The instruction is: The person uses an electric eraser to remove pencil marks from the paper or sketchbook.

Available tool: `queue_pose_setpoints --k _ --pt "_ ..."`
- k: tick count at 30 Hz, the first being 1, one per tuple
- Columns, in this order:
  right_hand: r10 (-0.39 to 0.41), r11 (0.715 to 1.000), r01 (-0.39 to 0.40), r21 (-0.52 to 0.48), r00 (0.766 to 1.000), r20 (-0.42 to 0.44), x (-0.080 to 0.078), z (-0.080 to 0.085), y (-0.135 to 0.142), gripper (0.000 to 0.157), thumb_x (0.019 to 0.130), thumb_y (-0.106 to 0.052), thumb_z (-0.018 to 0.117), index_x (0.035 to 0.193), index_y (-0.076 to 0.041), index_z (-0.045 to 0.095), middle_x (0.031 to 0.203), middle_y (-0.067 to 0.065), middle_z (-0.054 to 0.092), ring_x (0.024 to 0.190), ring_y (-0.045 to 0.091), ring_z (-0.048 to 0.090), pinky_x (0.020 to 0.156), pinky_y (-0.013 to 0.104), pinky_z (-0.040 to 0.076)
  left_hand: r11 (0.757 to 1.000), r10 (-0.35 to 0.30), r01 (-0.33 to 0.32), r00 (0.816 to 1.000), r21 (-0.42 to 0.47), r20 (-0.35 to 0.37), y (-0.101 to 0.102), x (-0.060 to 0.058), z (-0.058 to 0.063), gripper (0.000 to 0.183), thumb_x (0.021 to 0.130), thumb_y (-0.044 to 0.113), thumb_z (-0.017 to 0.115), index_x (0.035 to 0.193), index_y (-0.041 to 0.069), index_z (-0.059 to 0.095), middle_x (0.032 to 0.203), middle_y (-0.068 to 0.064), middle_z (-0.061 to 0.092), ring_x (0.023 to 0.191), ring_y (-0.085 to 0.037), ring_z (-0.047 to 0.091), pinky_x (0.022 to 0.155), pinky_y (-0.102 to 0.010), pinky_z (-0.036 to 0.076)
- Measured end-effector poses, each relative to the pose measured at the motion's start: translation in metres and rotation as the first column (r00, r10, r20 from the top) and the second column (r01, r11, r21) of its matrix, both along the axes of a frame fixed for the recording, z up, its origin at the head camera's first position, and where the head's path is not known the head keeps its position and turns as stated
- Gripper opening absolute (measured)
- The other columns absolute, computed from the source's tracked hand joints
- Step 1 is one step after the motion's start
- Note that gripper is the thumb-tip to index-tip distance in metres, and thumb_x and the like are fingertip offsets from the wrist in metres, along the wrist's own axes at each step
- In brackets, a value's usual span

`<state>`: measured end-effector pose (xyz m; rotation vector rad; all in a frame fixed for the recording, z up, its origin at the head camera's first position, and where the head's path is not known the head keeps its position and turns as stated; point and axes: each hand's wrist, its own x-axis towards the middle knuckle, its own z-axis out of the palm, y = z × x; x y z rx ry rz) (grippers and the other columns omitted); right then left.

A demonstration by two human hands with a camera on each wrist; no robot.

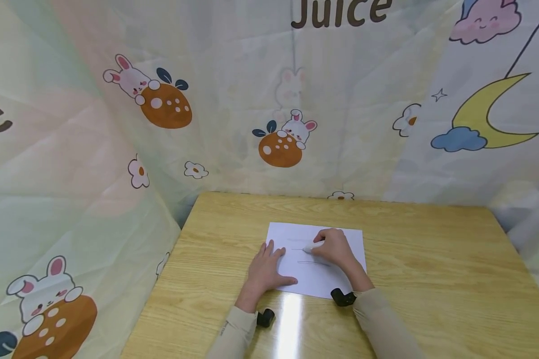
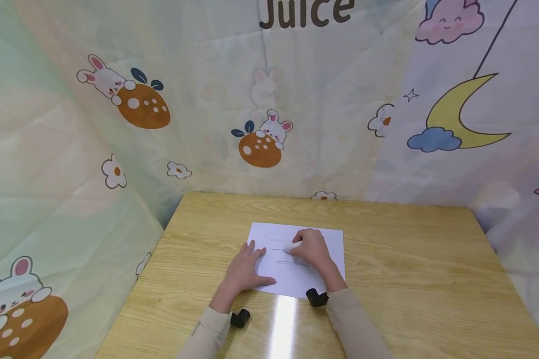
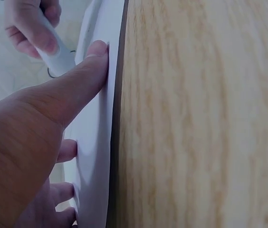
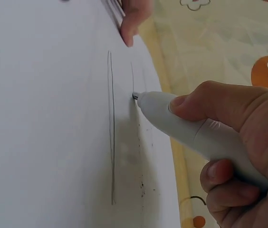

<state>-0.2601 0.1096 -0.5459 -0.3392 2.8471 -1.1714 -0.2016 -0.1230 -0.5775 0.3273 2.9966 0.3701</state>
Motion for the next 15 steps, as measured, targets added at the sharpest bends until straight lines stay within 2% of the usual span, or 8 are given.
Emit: queue_pose_setpoints --k 5,11,15 --pt "-0.041 0.999 0.04 0.031 0.999 0.025 0.0004 -0.0002 0.0011 0.014 0.066 -0.012 0.084 0.073 -0.011 0.071 0.073 -0.003 0.065 0.068 0.016 0.055 0.064 0.034 0.048 1.0 -0.006 0.006 1.0 0.003 0.001 -0.0002 0.0013 0.0007 0.1 0.065 0.077 0.069 0.143 0.019 0.05 0.155 -0.02 0.027 0.143 -0.04 0.021 0.111 -0.049 0.027" --pt "0.017 1.0 -0.017 0.021 1.0 0.008 -0.004 0.0032 -0.0037 0.014 0.069 -0.015 0.082 0.077 -0.01 0.072 0.078 -0.001 0.067 0.071 0.017 0.056 0.065 0.035 0.049 1.0 0.0 0.0 1.0 0.007 -0.007 -0.0007 0.0007 0.0027 0.098 0.066 0.076 0.07 0.143 0.019 0.05 0.155 -0.02 0.028 0.143 -0.039 0.021 0.111 -0.048 0.028" --pt "-0.017 0.999 0.015 0.049 0.999 0.044 -0.0042 0.0056 -0.0032 0.015 0.068 -0.014 0.083 0.076 -0.01 0.071 0.077 0.0 0.066 0.07 0.018 0.055 0.063 0.033 0.048 1.0 -0.003 0.003 1.0 0.001 -0.002 -0.0013 -0.0001 0.0038 0.099 0.066 0.076 0.07 0.143 0.018 0.05 0.155 -0.02 0.028 0.142 -0.04 0.021 0.111 -0.049 0.028"
